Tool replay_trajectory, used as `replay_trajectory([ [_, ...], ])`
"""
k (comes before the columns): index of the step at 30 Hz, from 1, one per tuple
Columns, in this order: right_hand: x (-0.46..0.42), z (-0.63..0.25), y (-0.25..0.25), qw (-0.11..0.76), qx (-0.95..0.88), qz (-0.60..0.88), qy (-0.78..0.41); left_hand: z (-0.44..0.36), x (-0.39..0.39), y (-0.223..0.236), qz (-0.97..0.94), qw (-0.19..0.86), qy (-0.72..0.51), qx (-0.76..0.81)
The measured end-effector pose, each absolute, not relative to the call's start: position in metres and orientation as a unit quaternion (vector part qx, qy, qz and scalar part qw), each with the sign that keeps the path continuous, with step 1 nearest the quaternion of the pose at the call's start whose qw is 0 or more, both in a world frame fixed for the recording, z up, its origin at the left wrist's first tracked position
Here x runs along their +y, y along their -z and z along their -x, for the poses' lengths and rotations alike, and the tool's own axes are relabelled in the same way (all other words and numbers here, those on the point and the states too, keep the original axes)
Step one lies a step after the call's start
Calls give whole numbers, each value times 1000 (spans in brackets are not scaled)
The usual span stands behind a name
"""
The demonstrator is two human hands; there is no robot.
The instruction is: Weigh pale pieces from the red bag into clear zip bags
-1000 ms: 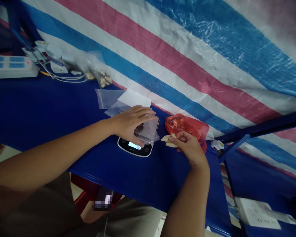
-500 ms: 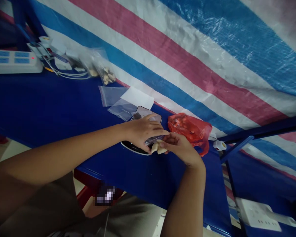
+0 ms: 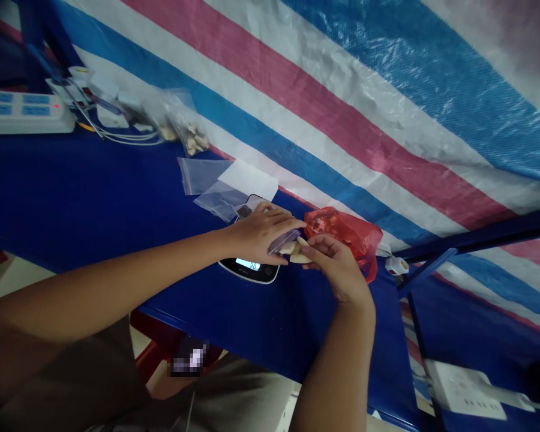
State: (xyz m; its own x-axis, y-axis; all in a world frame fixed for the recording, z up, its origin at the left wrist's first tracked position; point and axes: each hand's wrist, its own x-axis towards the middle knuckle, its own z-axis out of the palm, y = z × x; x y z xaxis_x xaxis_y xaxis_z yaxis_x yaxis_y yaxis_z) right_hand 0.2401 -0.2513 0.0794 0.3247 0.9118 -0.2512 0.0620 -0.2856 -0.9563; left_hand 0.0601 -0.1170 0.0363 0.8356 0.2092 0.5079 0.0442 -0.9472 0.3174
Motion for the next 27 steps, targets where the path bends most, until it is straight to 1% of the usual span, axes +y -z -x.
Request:
replay_trajectory([
  [6,-250,-236,-80,476,-379,649,-457,-59,-118,-42,-947,162,-267,72],
  [13,-247,-226,-83,498,-372,653,-432,-62,-118,-40,-930,214,-291,70],
  [19,-245,-221,-82,513,-369,663,-401,-62,-115,-42,-924,228,-295,81],
  [23,-235,-210,-75,544,-360,660,-373,-65,-115,-38,-924,215,-306,78],
  [27,-230,-201,-70,563,-365,641,-373,-69,-117,-34,-928,172,-322,69],
])
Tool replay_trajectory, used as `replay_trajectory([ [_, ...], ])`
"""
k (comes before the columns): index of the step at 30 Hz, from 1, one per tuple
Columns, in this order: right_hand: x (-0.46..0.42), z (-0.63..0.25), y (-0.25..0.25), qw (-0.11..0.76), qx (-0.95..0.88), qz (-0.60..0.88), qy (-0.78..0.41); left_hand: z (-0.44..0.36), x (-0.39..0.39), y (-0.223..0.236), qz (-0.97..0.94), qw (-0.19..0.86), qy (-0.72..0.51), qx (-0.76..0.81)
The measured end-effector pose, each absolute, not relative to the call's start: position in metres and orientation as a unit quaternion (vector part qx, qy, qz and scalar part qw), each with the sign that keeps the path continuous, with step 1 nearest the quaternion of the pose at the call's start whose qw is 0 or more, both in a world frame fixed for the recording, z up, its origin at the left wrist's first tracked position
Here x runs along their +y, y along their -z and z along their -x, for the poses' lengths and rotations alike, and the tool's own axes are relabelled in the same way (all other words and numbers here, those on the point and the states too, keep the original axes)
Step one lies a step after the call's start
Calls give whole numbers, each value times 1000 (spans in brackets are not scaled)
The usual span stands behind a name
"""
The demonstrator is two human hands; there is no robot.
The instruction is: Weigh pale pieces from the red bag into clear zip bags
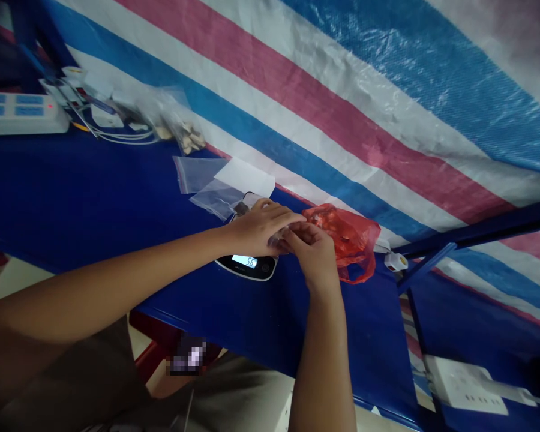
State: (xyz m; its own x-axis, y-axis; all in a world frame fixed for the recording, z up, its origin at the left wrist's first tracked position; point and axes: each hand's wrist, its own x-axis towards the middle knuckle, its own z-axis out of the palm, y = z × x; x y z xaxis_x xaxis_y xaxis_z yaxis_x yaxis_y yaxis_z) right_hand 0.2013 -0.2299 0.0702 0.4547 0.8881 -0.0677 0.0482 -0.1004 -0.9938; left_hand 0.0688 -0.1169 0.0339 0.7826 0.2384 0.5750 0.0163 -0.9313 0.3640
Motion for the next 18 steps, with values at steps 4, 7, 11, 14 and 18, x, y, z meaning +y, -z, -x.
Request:
replay_trajectory([
  [4,-231,-200,-67,546,-414,612,-395,-71,-117,-32,-932,135,-329,66],
  [7,-231,-201,-64,496,-465,635,-366,-72,-116,-31,-940,132,-309,53],
  [11,-228,-204,-60,435,-529,666,-295,-71,-117,-35,-940,158,-302,25],
  [14,-228,-209,-61,435,-535,678,-254,-63,-113,-44,-924,202,-325,5],
  [18,-227,-214,-62,462,-454,712,-271,-44,-85,-49,-859,278,-427,57],
])
